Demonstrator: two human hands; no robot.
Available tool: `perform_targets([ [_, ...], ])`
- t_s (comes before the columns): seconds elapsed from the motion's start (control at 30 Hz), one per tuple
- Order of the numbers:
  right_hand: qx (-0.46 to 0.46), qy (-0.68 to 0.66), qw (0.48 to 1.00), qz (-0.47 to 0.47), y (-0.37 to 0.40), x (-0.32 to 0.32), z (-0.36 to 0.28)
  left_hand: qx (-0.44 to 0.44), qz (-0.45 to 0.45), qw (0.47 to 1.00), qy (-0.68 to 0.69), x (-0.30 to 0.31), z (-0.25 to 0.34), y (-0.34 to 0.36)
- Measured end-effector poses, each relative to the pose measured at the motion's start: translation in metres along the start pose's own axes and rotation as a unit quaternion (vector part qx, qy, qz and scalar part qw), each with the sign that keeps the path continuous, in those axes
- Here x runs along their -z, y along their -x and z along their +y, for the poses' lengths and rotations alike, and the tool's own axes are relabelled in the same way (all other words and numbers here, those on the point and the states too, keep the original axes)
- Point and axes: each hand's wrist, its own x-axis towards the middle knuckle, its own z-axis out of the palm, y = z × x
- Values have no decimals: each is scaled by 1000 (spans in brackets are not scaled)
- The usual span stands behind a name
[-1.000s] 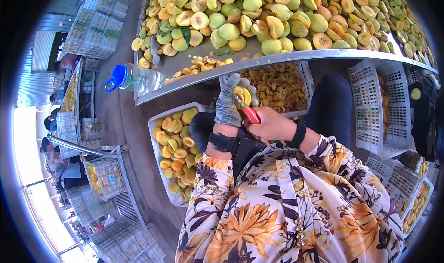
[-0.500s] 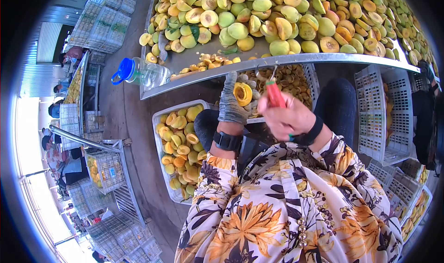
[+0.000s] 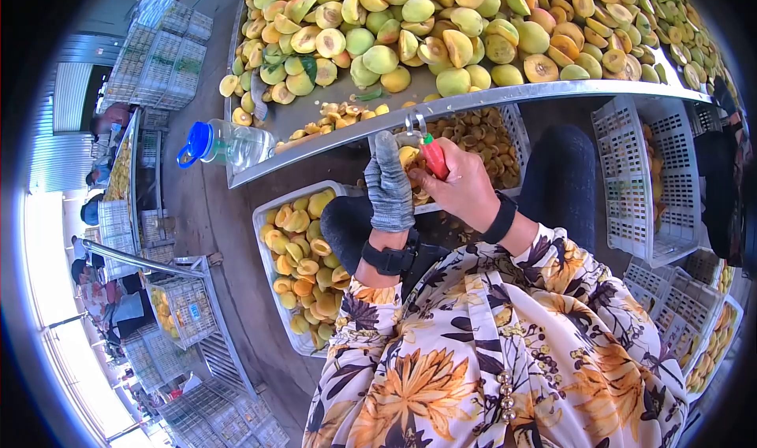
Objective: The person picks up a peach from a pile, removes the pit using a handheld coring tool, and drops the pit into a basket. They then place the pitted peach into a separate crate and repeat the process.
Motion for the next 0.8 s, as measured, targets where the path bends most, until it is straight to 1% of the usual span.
perform_targets([
  [0.03, 19, 0, 1000, 4, 0, 0, 2, -1, 24, 999, -27, -2, -1, 0],
  [0.07, 19, 1, 1000, 5, -1, 2, 2, -1, 22, 999, -27, -2, -3, -1],
  [0.13, 27, 23, 999, -26, -2, 4, 2, 0, 34, 998, 47, -2, -10, -3],
  [0.17, 27, 23, 999, -26, -2, 5, 2, 0, 34, 998, 47, -2, -14, -4],
  [0.23, 8, 42, 997, -59, -2, 5, 2, 5, 13, 996, 93, -3, -15, -5],
  [0.27, 8, 42, 997, -60, -2, 4, 4, 5, 13, 996, 93, -3, -16, -5],
  [0.33, 64, 67, 994, -64, 0, 3, 8, -2, -25, 996, 80, -6, -10, -2],
  [0.37, 65, 66, 994, -64, 0, 2, 8, -3, -24, 997, 80, -6, -6, -3],
  [0.4, 61, 24, 998, 18, 0, 0, 7, 104, -11, 980, 171, -5, -2, -4],
  [0.43, 56, -18, 993, 98, 0, -1, 6, 208, 4, 943, 259, -2, 0, -4],
  [0.47, -77, -110, 983, 124, -3, 0, 11, 207, 8, 943, 259, 4, 1, -4],
  [0.53, -76, -40, 985, 147, -14, 19, 7, 269, -82, 904, 323, 14, 10, -4],
  [0.57, 5, 24, 988, 152, -16, 28, 3, 280, -21, 916, 288, 11, 16, -2],
  [0.6, 83, 88, 981, 154, -16, 34, 0, 279, -17, 916, 289, 17, 15, 0],
  [0.63, 128, 120, 973, 151, -15, 37, -2, 262, -36, 917, 297, 26, 13, 1],
  [0.67, 129, 119, 973, 147, -15, 38, 5, 243, -55, 919, 306, 33, 13, 3],
  [0.7, 126, 223, 964, 70, -14, 39, 17, 227, 20, 941, 251, 34, 23, 11],
  [0.73, 121, 324, 938, -6, -11, 39, 29, 183, -24, 937, 298, 52, 18, 15],
  [0.77, 58, 408, 910, -42, -5, 38, 43, 169, 10, 948, 269, 69, 17, 22],
  [0.8, 58, 408, 910, -40, -1, 40, 51, 188, 47, 946, 260, 84, 24, 32],
])
